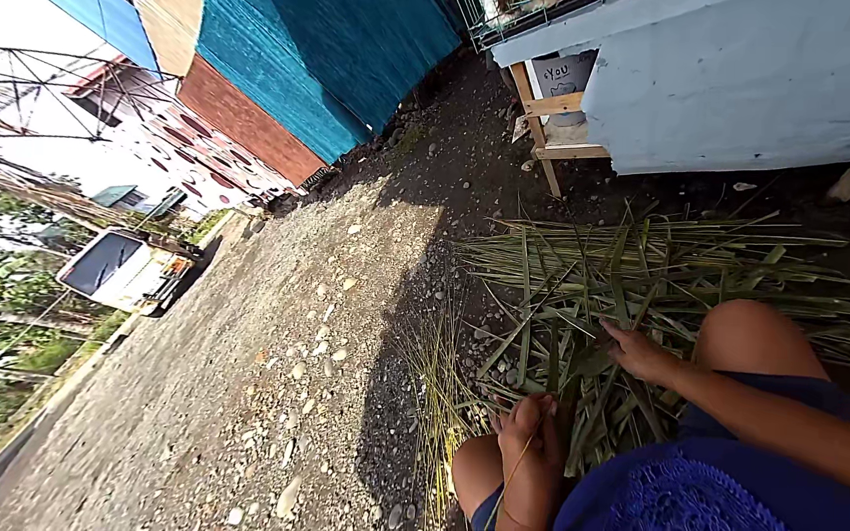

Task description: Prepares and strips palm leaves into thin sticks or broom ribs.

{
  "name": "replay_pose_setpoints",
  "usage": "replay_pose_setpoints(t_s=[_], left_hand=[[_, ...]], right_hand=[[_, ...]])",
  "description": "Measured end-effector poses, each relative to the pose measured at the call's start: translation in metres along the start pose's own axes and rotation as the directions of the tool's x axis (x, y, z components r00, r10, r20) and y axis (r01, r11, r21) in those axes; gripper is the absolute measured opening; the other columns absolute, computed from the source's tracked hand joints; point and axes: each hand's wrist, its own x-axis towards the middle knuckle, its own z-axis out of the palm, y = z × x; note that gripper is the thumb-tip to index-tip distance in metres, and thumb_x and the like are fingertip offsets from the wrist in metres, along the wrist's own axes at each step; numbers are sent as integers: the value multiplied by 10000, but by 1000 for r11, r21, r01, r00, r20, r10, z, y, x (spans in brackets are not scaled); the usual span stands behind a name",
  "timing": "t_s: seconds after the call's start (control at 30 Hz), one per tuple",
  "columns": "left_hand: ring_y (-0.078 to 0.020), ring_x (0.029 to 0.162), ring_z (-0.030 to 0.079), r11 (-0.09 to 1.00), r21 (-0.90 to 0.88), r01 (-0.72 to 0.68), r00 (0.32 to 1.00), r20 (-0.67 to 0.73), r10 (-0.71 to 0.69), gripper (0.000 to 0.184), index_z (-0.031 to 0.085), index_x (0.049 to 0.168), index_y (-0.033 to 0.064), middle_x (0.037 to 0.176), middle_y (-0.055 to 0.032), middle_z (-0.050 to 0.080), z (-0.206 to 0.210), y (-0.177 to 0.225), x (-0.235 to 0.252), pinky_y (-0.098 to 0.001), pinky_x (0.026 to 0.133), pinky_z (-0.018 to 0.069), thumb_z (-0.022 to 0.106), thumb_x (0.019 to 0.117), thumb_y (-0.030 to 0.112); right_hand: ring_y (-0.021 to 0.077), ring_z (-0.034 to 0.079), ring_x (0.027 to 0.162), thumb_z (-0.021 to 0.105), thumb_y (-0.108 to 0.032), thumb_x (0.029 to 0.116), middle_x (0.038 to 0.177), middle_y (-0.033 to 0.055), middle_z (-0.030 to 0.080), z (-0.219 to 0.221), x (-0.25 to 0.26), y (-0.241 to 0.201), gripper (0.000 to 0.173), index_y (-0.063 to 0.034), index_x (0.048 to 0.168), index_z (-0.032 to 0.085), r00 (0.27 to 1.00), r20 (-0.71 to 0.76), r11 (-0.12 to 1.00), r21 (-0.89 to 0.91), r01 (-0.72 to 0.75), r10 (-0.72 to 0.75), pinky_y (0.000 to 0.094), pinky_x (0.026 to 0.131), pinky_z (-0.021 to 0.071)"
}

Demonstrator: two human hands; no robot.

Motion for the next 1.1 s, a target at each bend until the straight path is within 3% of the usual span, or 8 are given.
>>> replay_pose_setpoints(t_s=[0.13,0.2,0.27,0.33,0.43,0.73,0.93,1.1], left_hand=[[-104,816,753,987,-148,69,996,-41,-76,85,688,984,-19,949,-59,767,-13,-12,6,-269,770,645,607,966,0],[-147,791,765,963,-252,90,991,-74,-112,74,659,973,-40,961,-88,767,-16,-20,6,-306,746,661,586,970,-32],[-174,781,771,940,-318,126,982,-95,-163,80,645,969,-46,960,-104,773,-18,-27,6,-325,736,665,566,974,-50],[-188,778,771,916,-363,168,970,-104,-219,88,641,985,-48,953,-114,774,-22,-31,5,-332,739,663,553,981,-55],[-176,774,768,901,-388,196,937,-197,-288,105,629,998,-42,933,-95,772,-38,-29,8,-326,748,661,527,988,-62],[-142,824,757,970,-240,47,963,-246,-108,81,678,978,-39,992,-86,763,-28,-38,6,-296,772,649,600,954,-43],[-118,982,728,994,3,-113,988,-104,113,105,714,900,-33,1052,-128,746,-13,-25,8,-236,894,591,617,938,-17],[-182,1057,720,930,139,-340,940,77,332,137,725,937,25,1099,-130,744,-12,-18,9,-289,948,579,591,954,2]], right_hand=[[415,615,1208,393,-187,1113,1299,293,615,-6,-4,2,473,-6,1550,379,997,-35,992,105,68,-65,554,1061,457],[207,542,720,319,-270,1142,908,125,557,-8,-5,3,418,-23,1417,513,995,-87,899,432,72,-38,356,671,482],[45,357,445,274,-397,1136,661,-52,395,-11,-6,1,408,-113,1265,537,999,24,554,831,-47,49,196,409,353],[37,359,403,277,-472,1119,607,-65,400,-17,-6,2,452,-125,1188,557,987,137,200,968,-151,84,193,378,361],[45,379,401,274,-502,1111,595,-53,396,-25,1,17,471,-112,1125,537,967,159,-36,987,-155,199,196,376,376],[26,371,357,516,-452,1062,532,-50,380,-7,-20,-9,346,-147,909,460,849,442,-32,891,-453,290,173,334,357],[29,448,475,532,-223,1056,668,-67,466,-10,-56,-45,348,-112,1383,573,872,380,418,877,-235,-309,176,448,421],[34,449,501,577,-170,1024,700,-61,482,-4,-62,-56,420,-155,1442,541,819,422,436,867,-241,-388,185,463,415]])
